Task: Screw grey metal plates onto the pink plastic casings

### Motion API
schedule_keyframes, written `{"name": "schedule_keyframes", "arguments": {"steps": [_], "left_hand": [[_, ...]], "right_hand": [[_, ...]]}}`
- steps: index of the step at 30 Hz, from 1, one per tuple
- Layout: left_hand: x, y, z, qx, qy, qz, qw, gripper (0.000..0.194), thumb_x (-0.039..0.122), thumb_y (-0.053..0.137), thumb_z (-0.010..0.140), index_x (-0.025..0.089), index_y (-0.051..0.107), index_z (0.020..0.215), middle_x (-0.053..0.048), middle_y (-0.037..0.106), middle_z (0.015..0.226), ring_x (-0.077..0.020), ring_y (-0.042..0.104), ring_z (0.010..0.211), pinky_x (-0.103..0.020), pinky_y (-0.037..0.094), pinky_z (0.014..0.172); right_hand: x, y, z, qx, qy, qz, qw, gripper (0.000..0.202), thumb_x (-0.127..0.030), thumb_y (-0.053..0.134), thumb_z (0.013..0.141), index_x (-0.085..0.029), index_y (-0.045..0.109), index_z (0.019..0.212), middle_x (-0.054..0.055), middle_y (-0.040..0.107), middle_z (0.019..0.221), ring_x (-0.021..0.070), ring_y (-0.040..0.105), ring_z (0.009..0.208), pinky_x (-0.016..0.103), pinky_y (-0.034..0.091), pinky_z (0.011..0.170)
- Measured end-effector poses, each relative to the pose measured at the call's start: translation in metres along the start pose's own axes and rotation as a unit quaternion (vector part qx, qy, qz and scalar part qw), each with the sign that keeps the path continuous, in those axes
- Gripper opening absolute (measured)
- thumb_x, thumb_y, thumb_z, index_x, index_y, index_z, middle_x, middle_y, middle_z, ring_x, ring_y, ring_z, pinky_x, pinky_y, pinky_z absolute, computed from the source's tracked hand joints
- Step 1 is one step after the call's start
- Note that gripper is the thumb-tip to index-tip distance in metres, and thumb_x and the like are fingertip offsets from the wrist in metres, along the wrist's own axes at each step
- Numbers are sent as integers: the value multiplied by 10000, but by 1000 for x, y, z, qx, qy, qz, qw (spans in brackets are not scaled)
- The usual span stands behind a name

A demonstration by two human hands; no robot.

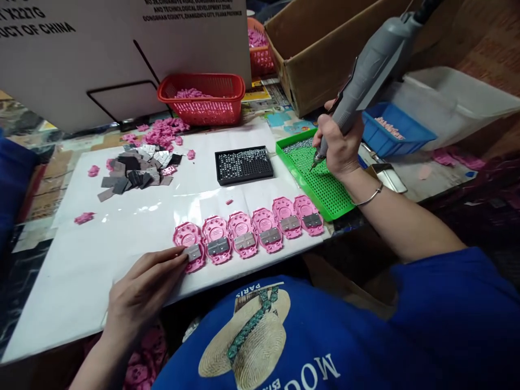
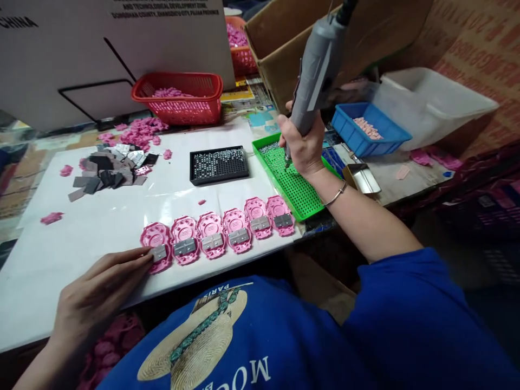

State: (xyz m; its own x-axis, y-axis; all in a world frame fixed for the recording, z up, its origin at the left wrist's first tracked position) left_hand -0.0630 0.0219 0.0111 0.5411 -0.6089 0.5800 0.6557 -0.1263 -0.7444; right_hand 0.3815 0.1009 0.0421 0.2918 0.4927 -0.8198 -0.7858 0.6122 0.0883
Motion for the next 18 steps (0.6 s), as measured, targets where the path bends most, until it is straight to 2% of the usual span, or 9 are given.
{"name": "schedule_keyframes", "arguments": {"steps": [2,6,13,18], "left_hand": [[-1,0,-1,-7,-2,-1,1000,368,279,658,839,522,684,1113,77,710,1113,-254,715,892,-434,629,798],[-2,0,-2,-3,3,-3,1000,377,265,663,838,520,683,1116,74,712,1110,-252,713,896,-425,626,790],[3,0,0,9,24,6,1000,349,260,655,862,501,686,1113,67,723,1084,-226,720,867,-385,634,770],[3,0,1,10,41,5,999,267,239,645,880,410,708,1076,24,723,1085,-219,718,896,-364,625,789]], "right_hand": [[-2,2,-3,-5,8,0,1000,631,-772,727,548,-366,463,951,-106,559,681,103,360,462,329,307,480],[-5,4,-7,1,6,-1,1000,628,-786,709,558,-366,442,941,-115,511,588,114,350,435,333,284,460],[2,3,-4,-9,7,-6,1000,596,-778,697,572,-366,429,909,-128,500,559,113,333,439,327,281,459],[0,4,-2,-13,-5,11,1000,565,-725,743,574,-387,462,929,-116,476,543,112,333,437,328,264,451]]}}
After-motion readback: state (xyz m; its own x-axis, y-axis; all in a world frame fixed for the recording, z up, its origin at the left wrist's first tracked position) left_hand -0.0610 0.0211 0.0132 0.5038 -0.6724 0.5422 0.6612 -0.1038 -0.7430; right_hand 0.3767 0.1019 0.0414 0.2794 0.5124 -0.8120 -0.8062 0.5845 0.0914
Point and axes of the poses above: each hand's wrist, its own z-axis towards the middle knuckle, its own y-axis out of the palm, x = y × z, the point moved 2 cm from there along z, towards the middle knuckle
